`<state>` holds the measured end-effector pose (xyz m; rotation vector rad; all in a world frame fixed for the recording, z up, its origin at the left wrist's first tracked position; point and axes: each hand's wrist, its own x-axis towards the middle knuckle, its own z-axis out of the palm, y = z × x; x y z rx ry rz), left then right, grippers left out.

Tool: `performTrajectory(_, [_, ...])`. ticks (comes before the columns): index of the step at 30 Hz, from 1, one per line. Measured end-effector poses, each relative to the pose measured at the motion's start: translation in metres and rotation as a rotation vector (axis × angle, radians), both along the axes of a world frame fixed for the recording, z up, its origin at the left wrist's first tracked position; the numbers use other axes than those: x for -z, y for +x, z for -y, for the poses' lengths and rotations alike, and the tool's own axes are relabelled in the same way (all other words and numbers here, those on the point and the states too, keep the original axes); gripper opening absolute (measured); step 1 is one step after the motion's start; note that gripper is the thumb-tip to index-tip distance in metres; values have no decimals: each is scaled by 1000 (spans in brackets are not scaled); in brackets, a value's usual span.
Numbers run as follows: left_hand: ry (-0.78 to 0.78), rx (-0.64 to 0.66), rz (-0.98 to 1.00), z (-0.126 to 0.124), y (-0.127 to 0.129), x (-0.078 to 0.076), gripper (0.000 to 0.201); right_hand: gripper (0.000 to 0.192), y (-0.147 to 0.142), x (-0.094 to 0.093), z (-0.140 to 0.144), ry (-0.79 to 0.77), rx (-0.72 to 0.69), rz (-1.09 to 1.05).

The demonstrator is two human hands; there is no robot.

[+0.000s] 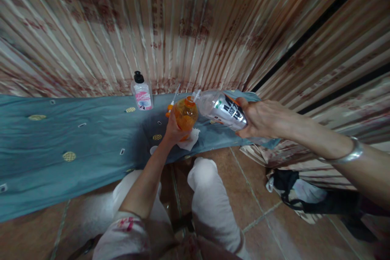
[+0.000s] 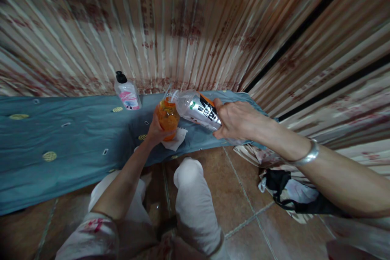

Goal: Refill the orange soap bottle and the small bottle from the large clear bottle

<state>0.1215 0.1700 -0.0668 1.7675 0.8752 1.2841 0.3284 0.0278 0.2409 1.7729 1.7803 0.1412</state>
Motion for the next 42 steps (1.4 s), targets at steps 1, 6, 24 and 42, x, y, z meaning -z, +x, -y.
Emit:
performTrajectory(1, [1,1,-2,0,0,0,131,69,0,0,0,-1,-2,2])
performTrajectory(6, [-17,18,8,0,0,0,133,69,1,0,0,11,-8,-10])
performTrajectory(24, [-7,10,11,2,-1,-3,132,68,-2,-1,0,2,0,5])
performTrajectory(42, [19,22,-12,0,-1,-1,129,67,-2,-2,1,-5,-4,-1])
